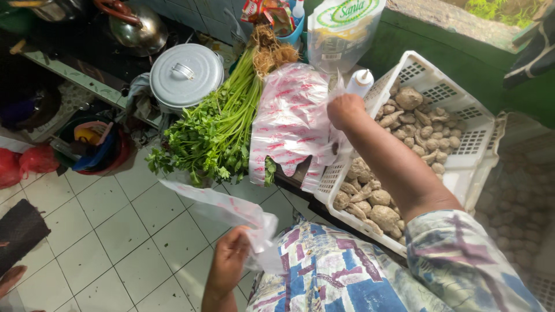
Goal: The person stands at a counter with white crates filled with round and elongated meatballs. They open a clear plastic bag, place meatballs into it one at a time from the crates, then lift and tie the filled bag and set it aside.
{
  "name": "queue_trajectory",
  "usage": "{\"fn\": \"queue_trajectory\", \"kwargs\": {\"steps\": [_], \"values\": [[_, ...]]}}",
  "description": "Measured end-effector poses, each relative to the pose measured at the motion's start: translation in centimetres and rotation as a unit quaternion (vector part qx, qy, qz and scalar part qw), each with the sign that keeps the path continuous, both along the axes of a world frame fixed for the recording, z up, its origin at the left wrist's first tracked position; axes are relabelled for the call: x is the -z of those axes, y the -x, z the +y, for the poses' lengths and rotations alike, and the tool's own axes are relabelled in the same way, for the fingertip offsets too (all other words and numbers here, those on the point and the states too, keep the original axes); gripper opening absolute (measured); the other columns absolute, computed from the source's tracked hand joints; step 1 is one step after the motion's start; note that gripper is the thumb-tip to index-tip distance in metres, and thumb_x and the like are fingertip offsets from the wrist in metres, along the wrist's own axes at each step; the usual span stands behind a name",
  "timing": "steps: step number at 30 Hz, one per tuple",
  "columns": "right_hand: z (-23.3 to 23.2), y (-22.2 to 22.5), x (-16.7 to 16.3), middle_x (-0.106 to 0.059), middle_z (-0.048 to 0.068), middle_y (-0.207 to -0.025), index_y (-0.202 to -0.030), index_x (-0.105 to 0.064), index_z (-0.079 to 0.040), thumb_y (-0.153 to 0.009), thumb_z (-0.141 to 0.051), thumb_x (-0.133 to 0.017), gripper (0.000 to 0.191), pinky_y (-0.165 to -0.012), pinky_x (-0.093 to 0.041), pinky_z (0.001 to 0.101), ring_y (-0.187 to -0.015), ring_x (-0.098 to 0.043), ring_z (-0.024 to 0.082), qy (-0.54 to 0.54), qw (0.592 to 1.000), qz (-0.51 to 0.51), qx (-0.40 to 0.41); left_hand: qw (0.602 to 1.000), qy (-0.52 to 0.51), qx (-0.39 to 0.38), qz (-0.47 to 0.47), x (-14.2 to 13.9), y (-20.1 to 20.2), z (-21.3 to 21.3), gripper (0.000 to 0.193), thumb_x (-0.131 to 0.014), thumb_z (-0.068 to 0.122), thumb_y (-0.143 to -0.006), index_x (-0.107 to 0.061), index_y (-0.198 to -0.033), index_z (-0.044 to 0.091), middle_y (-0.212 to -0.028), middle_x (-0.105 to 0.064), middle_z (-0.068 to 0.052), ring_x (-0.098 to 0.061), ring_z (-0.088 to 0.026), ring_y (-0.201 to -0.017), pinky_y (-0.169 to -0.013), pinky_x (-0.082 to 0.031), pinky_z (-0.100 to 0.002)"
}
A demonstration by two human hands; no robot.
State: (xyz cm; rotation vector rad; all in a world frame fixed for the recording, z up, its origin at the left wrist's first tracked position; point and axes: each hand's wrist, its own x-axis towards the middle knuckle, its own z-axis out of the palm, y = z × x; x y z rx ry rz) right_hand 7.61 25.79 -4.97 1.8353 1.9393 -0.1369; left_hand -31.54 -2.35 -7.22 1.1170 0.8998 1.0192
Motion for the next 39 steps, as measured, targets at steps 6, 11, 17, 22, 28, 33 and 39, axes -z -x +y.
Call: {"fn": "queue_trajectory", "kwargs": {"steps": [6, 11, 17, 22, 28, 33, 39], "values": [[-7.3, -2.2, -5.6, -0.074, 0.017, -0.091, -0.091, -0.075, -0.005, -0.089, -0.035, -0.078, 0.030, -0.073, -0.056, 0.0468, -0.084, -0.071, 0.037, -0.291, 0.912, 0.288, -0.029, 0.994, 0.110, 0.029, 0.002, -0.8, -2.8, -0.8, 0.028, -0.052, 0.020, -0.105, -0.067, -0.092, -0.001, -0.079, -0.065, -0.001, -0.055, -0.007, -0.072, -0.065, -0.047, -0.024], [-18.3, -11.8, -6.4, -0.073, 0.008, -0.098, -0.103, -0.072, -0.004, -0.097, -0.021, -0.074, 0.018, -0.072, -0.059, 0.0333, -0.086, -0.070, 0.017, -0.316, 0.807, 0.494, 0.066, 0.986, 0.094, -0.093, -0.104, 0.1, -7.7, -1.6, 0.032, -0.050, 0.023, -0.116, -0.059, -0.093, 0.002, -0.079, -0.055, 0.002, -0.047, -0.005, -0.071, -0.064, -0.041, -0.022], [-24.9, -20.7, 0.4, -0.070, 0.005, -0.086, -0.102, -0.071, -0.002, -0.095, -0.020, -0.073, 0.020, -0.067, -0.053, 0.0285, -0.076, -0.064, 0.014, -0.200, 0.818, 0.502, 0.198, 0.971, 0.125, -0.182, -0.086, -0.9, -17.1, -3.1, 0.016, -0.051, 0.022, -0.101, -0.059, -0.103, 0.009, -0.075, -0.052, 0.004, -0.044, -0.005, -0.059, -0.052, -0.038, -0.022], [-23.5, -20.0, 6.3, -0.066, 0.006, -0.073, -0.086, -0.067, -0.001, -0.104, -0.027, -0.057, 0.034, -0.058, -0.054, 0.0307, -0.061, -0.063, 0.014, 0.070, 0.764, 0.600, 0.227, 0.963, 0.068, -0.259, -0.019, -1.9, -22.4, -3.1, 0.018, -0.045, 0.019, -0.107, -0.053, -0.095, 0.010, -0.072, -0.047, 0.003, -0.038, -0.004, -0.058, -0.052, -0.032, -0.020], [-22.2, -19.3, 7.7, -0.068, 0.007, -0.076, -0.085, -0.066, 0.003, -0.104, -0.024, -0.055, 0.035, -0.060, -0.056, 0.0314, -0.062, -0.063, 0.014, 0.055, 0.739, 0.610, 0.279, 0.927, -0.134, -0.351, -0.016, -1.3, -26.0, 0.1, 0.028, -0.046, 0.015, -0.114, -0.043, -0.087, 0.009, -0.083, -0.039, 0.006, -0.035, -0.005, -0.078, -0.071, -0.032, -0.023], [-22.8, -19.4, 7.6, -0.069, 0.006, -0.077, -0.088, -0.067, 0.001, -0.103, -0.024, -0.055, 0.032, -0.059, -0.057, 0.0303, -0.064, -0.064, 0.013, 0.046, 0.748, 0.604, 0.272, 0.922, -0.143, -0.360, -0.024, -1.0, -27.3, 0.8, 0.032, -0.043, 0.016, -0.115, -0.042, -0.084, 0.009, -0.081, -0.038, 0.006, -0.033, -0.005, -0.075, -0.069, -0.031, -0.022], [-23.5, -18.6, 6.6, -0.069, 0.007, -0.077, -0.089, -0.068, 0.002, -0.103, -0.024, -0.056, 0.032, -0.060, -0.056, 0.0314, -0.064, -0.064, 0.016, 0.022, 0.761, 0.585, 0.280, 0.975, -0.115, -0.176, 0.071, -1.9, -24.6, 1.2, 0.032, -0.049, 0.025, -0.113, -0.050, -0.086, 0.008, -0.072, -0.040, 0.009, -0.033, -0.004, -0.062, -0.054, -0.028, -0.022]]}}
